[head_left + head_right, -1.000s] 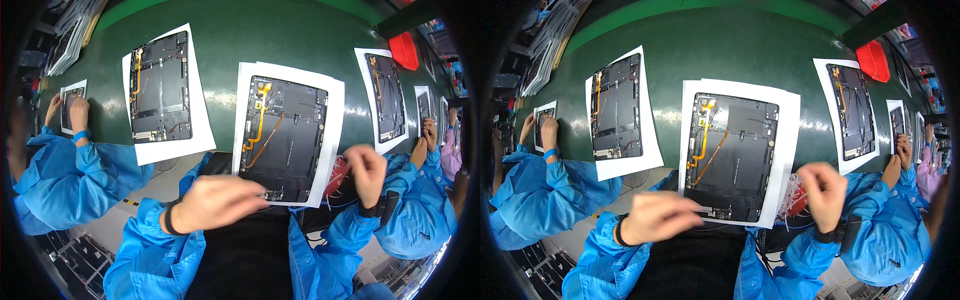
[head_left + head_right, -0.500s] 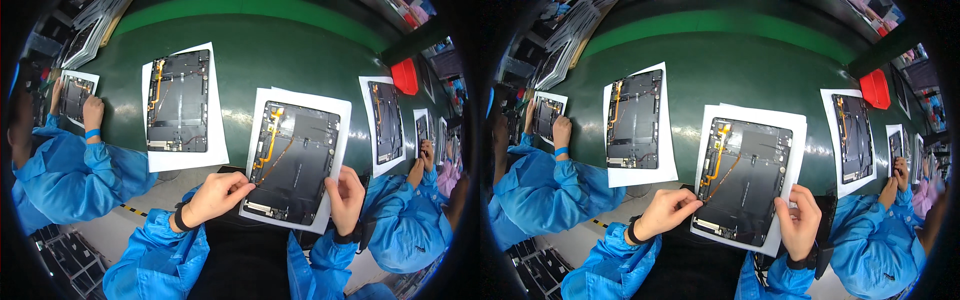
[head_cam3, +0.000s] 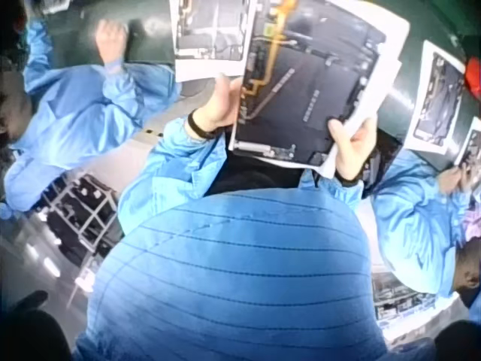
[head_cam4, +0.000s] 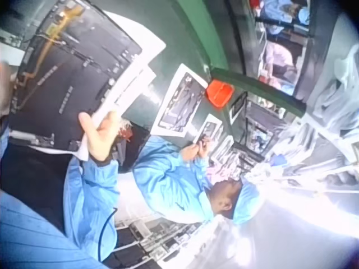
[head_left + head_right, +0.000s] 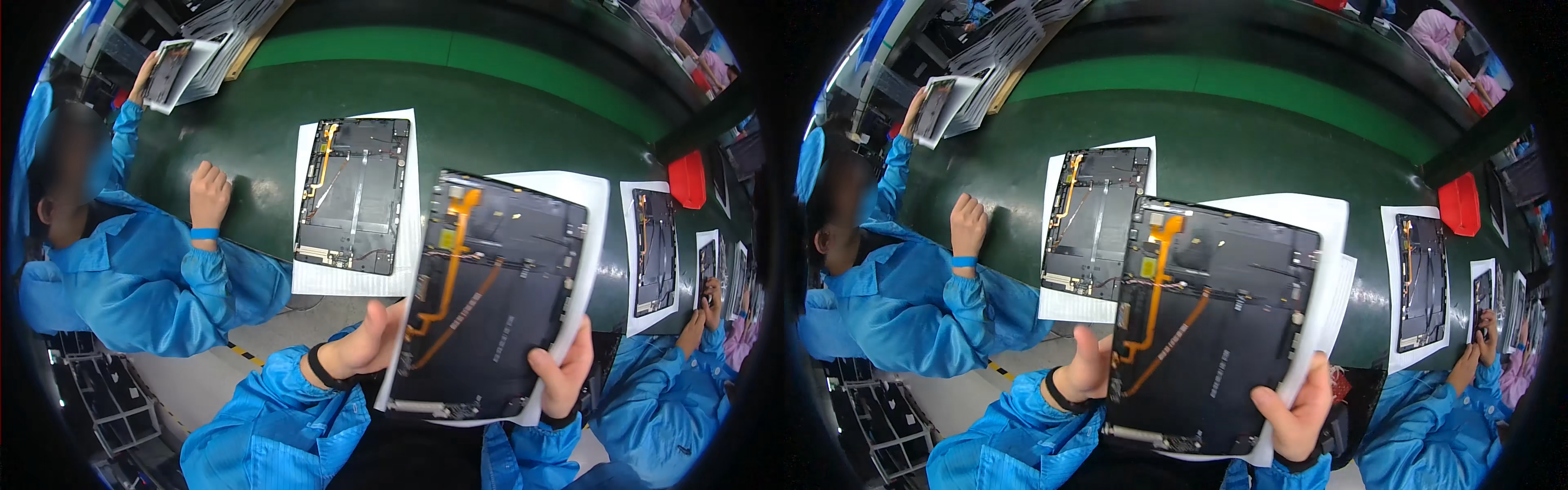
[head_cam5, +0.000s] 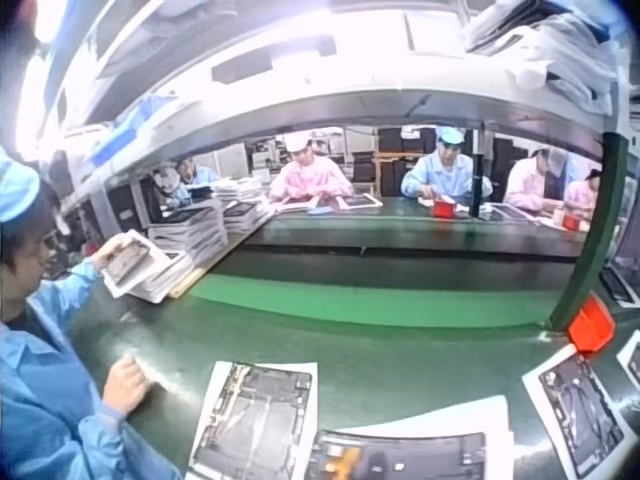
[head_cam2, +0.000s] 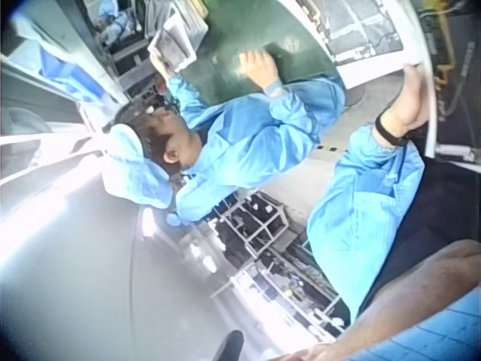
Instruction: Assembling components and internal ribbons for electronic tablets on a production line.
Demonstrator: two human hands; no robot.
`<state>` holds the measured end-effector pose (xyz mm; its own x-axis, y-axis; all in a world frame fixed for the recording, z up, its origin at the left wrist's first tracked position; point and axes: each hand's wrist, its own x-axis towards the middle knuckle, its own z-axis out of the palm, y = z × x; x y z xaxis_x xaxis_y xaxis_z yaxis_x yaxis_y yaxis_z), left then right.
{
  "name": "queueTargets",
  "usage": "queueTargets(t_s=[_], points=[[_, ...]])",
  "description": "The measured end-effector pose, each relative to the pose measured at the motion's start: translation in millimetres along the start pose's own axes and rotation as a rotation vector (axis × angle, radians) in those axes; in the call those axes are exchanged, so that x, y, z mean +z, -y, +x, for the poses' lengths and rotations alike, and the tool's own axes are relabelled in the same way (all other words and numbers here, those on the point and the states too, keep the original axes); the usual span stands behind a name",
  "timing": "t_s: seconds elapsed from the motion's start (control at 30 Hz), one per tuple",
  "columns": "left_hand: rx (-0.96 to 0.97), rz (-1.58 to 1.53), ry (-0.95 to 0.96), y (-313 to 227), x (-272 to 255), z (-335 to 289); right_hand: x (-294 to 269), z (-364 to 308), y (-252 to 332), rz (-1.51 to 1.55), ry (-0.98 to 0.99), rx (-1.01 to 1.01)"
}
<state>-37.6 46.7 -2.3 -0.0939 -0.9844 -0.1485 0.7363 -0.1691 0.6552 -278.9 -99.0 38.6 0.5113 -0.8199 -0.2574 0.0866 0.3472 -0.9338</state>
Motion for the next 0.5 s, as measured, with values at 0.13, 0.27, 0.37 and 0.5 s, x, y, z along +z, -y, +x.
queueTargets(t_s=[0.13, 0.27, 0.37, 0.5], points=[[0.082, -0.127, -0.191, 3.1, -8.7, 3.6, 12.7, 10.4, -10.6, 0.085, 0.085, 0.034], [0.224, 0.569, -0.706, -34.7, -23.2, -10.7, -11.8, 23.2, -17.5, -0.291, 0.181, -0.075], [0.333, 0.699, -0.847, -73.7, -52.0, -19.5, -36.4, 53.1, -2.3, -0.894, -0.002, -0.473], [0.147, 0.962, -0.951, -104.3, -96.2, -31.8, -52.6, 68.3, -5.2, -0.996, -0.125, -0.426]])
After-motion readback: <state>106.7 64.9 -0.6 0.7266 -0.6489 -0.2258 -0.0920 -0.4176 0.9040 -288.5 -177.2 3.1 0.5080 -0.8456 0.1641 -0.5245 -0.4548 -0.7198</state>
